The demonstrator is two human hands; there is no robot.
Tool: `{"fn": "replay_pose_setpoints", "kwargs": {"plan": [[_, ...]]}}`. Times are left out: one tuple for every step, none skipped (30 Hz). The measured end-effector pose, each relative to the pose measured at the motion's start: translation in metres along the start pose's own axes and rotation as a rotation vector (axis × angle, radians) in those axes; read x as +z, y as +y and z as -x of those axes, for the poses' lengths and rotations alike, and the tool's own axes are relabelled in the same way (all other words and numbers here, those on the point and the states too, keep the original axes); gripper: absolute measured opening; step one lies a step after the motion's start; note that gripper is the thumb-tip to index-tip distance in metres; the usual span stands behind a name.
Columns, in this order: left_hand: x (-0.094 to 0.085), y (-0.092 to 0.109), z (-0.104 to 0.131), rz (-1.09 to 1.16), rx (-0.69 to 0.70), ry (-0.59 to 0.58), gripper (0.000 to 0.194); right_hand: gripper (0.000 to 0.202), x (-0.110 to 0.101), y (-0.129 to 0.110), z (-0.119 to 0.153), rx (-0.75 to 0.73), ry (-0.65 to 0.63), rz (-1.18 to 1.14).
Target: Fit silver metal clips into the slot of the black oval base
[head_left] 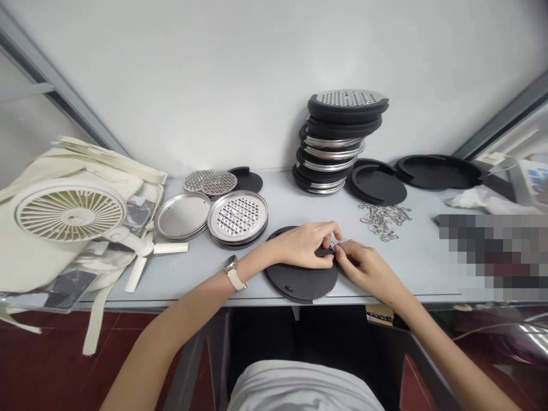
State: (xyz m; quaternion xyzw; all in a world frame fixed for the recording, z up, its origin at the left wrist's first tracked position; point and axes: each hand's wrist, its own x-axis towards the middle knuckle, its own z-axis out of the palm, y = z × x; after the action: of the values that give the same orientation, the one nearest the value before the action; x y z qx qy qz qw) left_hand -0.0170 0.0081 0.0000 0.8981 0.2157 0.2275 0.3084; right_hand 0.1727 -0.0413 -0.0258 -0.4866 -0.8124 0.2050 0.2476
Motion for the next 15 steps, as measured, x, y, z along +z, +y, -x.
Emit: {"fn": "replay_pose_setpoints", "kwargs": {"plan": [[-0.0002,0.0,0.0,0.001,-0.004,-0.003,0.035,0.035,-0.0001,0.0003,0.0002,0.001,0.001,-0.002],[-0.0003,0.0,0.0,0.002,-0.007,-0.006,0.034,0.035,-0.0001,0.0006,0.0004,0.002,0.001,-0.003],[-0.0005,0.0001,0.0,0.003,-0.008,-0.008,0.034,0.035,0.0,0.0008,0.0005,0.003,0.001,-0.002],[-0.0007,0.0002,0.0,0.003,-0.008,-0.009,0.034,0.035,0.0,0.001,0.0007,0.004,0.001,-0.001],[-0.0009,0.0004,-0.0001,0.002,-0.008,-0.01,0.034,0.035,0.0,0.0011,0.0008,0.007,0.0,0.0],[-0.001,0.0006,-0.0002,0.0,-0.009,-0.01,0.033,0.034,-0.0001,0.0012,0.0009,0.01,0.0,0.001],[-0.0011,0.0008,-0.0003,-0.002,-0.012,-0.012,0.033,0.034,-0.0002,0.0012,0.001,0.012,0.0,0.002],[-0.0012,0.001,-0.0004,-0.004,-0.017,-0.014,0.033,0.033,-0.0002,0.0013,0.0011,0.015,0.0,0.002],[-0.0012,0.0012,-0.0005,-0.006,-0.021,-0.017,0.032,0.033,-0.0003,0.0014,0.0012,0.016,0.001,0.001],[-0.0011,0.0014,-0.0006,-0.008,-0.022,-0.019,0.032,0.032,-0.0003,0.0015,0.0013,0.016,0.003,0.001],[-0.001,0.0017,-0.0006,-0.013,-0.019,-0.018,0.032,0.032,-0.0003,0.0016,0.0014,0.015,0.005,0.001],[-0.0009,0.0019,-0.0006,-0.021,-0.012,-0.013,0.031,0.031,-0.0003,0.0017,0.0015,0.013,0.006,0.002],[-0.0008,0.0022,-0.0006,-0.033,-0.003,-0.007,0.029,0.031,-0.0003,0.0018,0.0016,0.011,0.007,0.002],[-0.0006,0.0026,-0.0004,-0.046,0.005,-0.001,0.027,0.031,-0.0002,0.0018,0.0016,0.009,0.007,0.004],[-0.0006,0.0031,-0.0002,-0.062,0.011,0.003,0.025,0.031,-0.0001,0.0019,0.0017,0.007,0.005,0.006]]}}
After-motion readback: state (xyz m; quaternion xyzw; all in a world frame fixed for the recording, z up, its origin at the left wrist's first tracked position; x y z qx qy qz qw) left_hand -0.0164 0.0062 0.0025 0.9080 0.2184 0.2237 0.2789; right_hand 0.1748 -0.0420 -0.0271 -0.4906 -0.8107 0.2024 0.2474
